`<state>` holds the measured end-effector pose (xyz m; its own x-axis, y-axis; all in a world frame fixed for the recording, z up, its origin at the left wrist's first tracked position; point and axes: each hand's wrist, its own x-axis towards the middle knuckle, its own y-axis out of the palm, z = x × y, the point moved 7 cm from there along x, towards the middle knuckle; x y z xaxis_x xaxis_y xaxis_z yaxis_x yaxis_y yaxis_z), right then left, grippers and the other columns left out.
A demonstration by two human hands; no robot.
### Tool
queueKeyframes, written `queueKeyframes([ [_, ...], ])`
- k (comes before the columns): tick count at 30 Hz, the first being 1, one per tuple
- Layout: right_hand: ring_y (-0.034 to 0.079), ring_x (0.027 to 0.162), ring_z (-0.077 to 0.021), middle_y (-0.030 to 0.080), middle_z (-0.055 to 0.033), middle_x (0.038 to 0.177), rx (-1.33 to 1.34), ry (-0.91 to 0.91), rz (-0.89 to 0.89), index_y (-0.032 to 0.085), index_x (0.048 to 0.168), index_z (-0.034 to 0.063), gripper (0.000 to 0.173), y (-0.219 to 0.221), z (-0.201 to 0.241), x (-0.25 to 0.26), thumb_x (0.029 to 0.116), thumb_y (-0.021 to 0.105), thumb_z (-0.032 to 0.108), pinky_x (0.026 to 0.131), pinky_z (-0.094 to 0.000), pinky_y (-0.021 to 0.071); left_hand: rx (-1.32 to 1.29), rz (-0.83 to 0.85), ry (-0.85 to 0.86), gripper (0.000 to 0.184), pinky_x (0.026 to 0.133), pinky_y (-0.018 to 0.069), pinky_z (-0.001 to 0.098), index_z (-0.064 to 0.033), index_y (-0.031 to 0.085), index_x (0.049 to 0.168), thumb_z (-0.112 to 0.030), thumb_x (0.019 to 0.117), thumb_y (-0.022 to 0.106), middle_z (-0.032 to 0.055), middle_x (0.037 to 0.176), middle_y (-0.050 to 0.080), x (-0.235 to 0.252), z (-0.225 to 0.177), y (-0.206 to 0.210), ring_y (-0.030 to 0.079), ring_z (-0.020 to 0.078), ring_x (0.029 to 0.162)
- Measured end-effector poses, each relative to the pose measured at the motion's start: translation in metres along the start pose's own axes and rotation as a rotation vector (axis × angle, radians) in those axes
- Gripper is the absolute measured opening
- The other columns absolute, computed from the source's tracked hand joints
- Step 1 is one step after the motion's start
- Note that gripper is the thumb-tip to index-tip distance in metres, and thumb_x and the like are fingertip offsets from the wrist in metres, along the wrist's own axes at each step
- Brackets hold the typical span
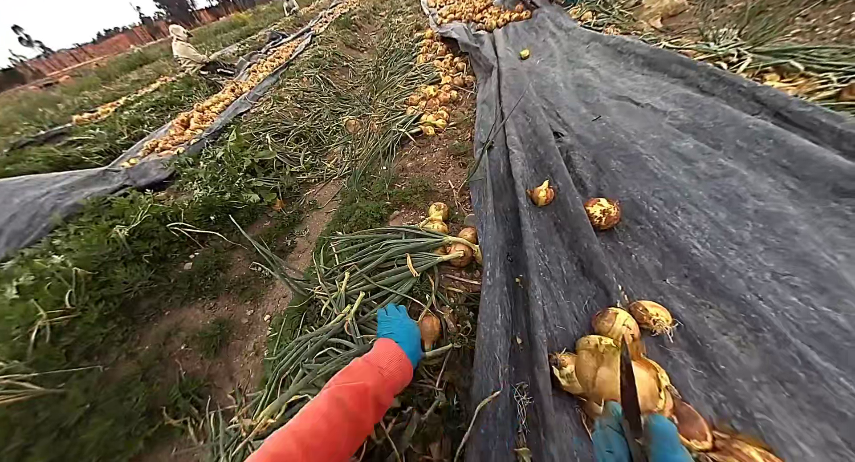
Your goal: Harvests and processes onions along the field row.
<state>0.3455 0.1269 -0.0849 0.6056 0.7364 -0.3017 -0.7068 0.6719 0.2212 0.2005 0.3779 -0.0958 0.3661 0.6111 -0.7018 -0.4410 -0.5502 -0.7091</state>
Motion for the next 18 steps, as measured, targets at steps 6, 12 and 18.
queueKeyframes([
  [6,0.046,0.046,-0.0048,0.049,0.0077,0.06,-0.246,0.343,0.045,0.054,0.089,0.0154,0.027,-0.012,0.043,0.041,0.1102,0.04,0.026,0.044,-0.0203,0.0409,-0.397,-0.065,-0.17,0.084,0.109,0.0493,0.0551,0.0017,0.042,0.152,-0.027,0.083,0.08,0.027,0.156,0.041,0.094,0.0,0.04,0.054,0.041,0.136],
  [12,0.06,0.057,-0.0126,0.057,0.0029,0.068,-0.394,0.268,0.11,0.055,0.113,0.0062,0.028,-0.039,0.004,0.083,0.1051,0.046,0.032,0.058,-0.0347,0.056,-1.347,-0.206,0.148,0.1,0.099,0.0562,0.0357,0.004,0.034,0.154,0.0,0.0651,0.079,0.0197,0.134,0.061,0.045,0.003,0.065,0.066,0.0213,0.117],
  [18,0.057,0.069,-0.0225,0.059,-0.0084,0.079,-0.597,0.299,0.601,0.062,0.111,0.0018,0.073,0.06,-0.025,0.112,0.0836,0.063,0.069,0.062,-0.0471,0.0465,-1.413,-0.129,0.606,0.08,0.099,0.0549,0.0252,0.0186,0.033,0.141,0.003,0.0727,0.071,0.0128,0.126,0.063,-0.034,-0.033,-0.002,0.065,0.0052,0.111],
])
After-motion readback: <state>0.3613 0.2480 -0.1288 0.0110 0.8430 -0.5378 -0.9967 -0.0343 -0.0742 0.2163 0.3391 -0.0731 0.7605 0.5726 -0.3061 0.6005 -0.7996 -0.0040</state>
